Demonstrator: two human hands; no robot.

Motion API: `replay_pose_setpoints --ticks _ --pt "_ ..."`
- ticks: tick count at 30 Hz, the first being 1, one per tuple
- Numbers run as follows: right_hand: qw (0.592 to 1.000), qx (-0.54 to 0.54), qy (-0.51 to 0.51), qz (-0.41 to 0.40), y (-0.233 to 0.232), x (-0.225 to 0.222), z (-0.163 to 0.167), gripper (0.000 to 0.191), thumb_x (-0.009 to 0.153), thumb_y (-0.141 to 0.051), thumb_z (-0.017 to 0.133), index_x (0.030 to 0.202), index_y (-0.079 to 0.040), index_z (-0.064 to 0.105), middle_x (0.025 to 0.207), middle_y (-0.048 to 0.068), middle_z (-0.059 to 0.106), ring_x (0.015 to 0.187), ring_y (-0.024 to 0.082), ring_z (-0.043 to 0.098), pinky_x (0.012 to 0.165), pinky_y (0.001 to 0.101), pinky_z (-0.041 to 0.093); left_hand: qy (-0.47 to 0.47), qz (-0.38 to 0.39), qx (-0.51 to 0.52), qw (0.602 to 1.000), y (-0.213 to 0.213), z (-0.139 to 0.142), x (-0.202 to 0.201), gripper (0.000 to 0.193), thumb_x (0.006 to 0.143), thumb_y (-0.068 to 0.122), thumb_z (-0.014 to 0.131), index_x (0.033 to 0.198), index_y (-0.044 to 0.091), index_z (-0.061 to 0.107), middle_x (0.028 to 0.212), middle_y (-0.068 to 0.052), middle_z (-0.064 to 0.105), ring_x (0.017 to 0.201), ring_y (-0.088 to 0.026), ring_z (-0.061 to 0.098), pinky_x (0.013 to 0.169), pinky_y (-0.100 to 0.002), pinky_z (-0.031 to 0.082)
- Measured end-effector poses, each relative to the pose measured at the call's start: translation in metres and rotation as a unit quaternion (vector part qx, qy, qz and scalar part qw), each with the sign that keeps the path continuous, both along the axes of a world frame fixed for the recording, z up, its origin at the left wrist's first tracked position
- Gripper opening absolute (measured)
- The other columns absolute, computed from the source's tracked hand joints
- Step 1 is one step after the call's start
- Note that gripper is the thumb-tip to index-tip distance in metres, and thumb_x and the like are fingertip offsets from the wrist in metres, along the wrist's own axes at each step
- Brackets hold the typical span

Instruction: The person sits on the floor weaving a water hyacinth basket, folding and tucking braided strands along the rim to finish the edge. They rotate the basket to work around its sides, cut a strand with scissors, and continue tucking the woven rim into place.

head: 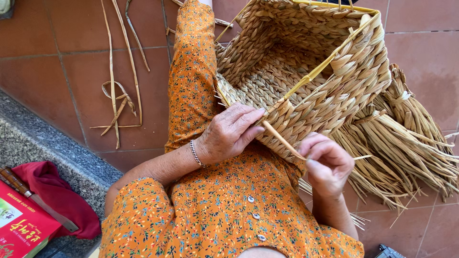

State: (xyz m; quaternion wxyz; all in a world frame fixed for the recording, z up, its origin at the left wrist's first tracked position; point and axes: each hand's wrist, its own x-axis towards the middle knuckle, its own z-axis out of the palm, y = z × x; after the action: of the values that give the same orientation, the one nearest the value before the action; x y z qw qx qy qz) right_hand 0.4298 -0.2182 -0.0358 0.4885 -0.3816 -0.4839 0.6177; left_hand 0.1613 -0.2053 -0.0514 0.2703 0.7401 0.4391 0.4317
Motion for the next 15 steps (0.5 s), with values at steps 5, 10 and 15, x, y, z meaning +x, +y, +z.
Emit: replay_pose_setpoints --ticks 5,10,15 --pt "0.995 0.003 0.067 0.069 -0.001 -0.006 0.012 0.008 0.081 0.002 0.061 0.086 -0.002 0.057 0.092 0.014 0.065 0.086 0.02 0.059 0.081 0.0338 0.048 0.029 0.0 -0.006 1.0 0.001 -0.002 0.006 0.031 0.098 0.007 0.073 0.124 -0.003 0.06 0.107 -0.016 0.066 0.099 -0.035 0.066 0.09 -0.042 0.056" --pt "0.982 0.114 -0.044 0.144 0.007 -0.034 0.038 0.012 0.078 0.004 0.068 0.088 -0.001 0.062 0.096 0.013 0.069 0.084 0.021 0.064 0.078 0.0352 0.052 0.026 0.023 0.008 0.999 0.002 0.013 0.003 0.039 0.092 0.01 0.073 0.126 -0.004 0.058 0.113 -0.022 0.064 0.106 -0.038 0.064 0.097 -0.044 0.053" --pt "0.941 0.239 -0.149 0.186 0.02 -0.057 0.059 0.018 0.079 0.004 0.075 0.092 -0.004 0.065 0.097 0.011 0.071 0.085 0.023 0.069 0.079 0.0371 0.056 -0.026 0.012 0.025 0.999 -0.009 0.012 0.001 0.042 0.096 0.013 0.074 0.13 -0.001 0.054 0.115 -0.018 0.064 0.105 -0.035 0.065 0.096 -0.041 0.054"
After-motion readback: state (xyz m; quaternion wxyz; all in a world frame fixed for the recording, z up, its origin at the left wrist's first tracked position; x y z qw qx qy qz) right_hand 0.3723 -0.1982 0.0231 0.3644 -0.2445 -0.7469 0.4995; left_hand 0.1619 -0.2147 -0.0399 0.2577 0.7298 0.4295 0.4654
